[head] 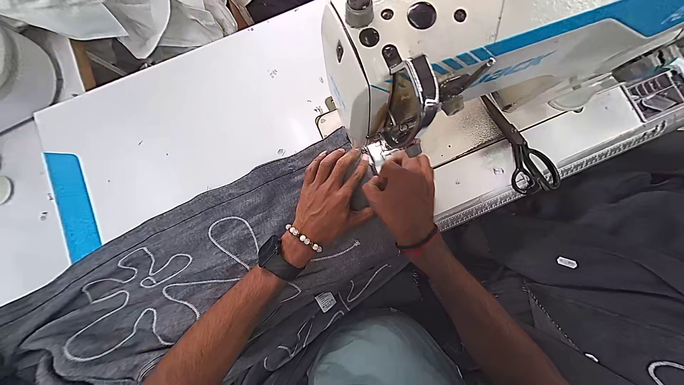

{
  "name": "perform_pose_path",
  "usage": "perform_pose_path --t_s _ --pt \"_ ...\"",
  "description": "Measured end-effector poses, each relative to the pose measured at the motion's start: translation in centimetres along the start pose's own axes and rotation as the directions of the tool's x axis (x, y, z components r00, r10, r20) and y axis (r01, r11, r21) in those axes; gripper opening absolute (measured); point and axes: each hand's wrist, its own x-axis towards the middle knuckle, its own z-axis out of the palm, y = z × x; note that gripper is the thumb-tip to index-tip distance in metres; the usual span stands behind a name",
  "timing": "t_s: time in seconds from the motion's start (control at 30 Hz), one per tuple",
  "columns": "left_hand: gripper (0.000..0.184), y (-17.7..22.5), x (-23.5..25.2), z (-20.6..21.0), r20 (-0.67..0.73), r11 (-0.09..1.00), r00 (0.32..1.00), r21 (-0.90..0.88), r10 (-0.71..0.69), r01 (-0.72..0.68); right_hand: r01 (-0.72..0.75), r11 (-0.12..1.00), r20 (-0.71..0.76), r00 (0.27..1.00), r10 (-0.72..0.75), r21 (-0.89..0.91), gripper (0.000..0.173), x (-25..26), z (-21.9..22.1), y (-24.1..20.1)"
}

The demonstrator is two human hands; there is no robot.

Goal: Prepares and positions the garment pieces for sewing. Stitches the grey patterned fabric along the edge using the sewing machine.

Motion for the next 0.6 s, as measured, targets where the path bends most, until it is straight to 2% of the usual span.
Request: perform_pose_path --t_s 0.07,0.13,0.17,0.23,0.3,0.43,0.6 --pt "0.065 -0.5 0.1 -0.2 -0.028 0.999 0.999 -0.022 0.034 -0.034 0.010 1.000 0.032 0.999 -0.011 0.030 0.020 0.4 -0.3 -0.7" --pt "0.052 -0.8 0.0 -0.3 -0.026 0.997 0.998 -0.044 0.061 -0.062 -0.033 0.986 0.030 0.999 0.028 0.162 0.018 -0.7 -0.5 -0.4" --pt "0.047 -0.9 0.0 -0.4 -0.024 0.996 0.998 -0.053 0.065 -0.067 -0.065 0.964 0.050 0.997 0.054 0.259 0.025 -1.5 -0.7 -0.1" --pt "0.043 -0.9 0.0 -0.4 -0.023 0.997 0.998 -0.046 0.054 -0.055 -0.190 0.900 0.193 0.974 0.121 0.392 0.042 -3.3 -0.9 0.4" --pt "0.042 -0.7 0.0 -0.3 -0.045 0.998 0.998 -0.032 0.051 -0.052 -0.251 0.877 0.257 0.954 0.153 0.410 0.041 -4.8 -1.0 0.5" --pt "0.043 -0.6 0.0 -0.2 -0.040 0.999 0.998 0.003 0.040 -0.039 -0.186 0.878 0.131 0.981 0.142 0.442 0.037 -6.7 -0.9 0.7" --pt "0.041 -0.5 0.3 -0.2 -0.066 0.999 0.997 0.027 0.043 -0.041 -0.169 0.895 0.094 0.985 0.143 0.413 0.034 -6.5 -0.9 0.9"
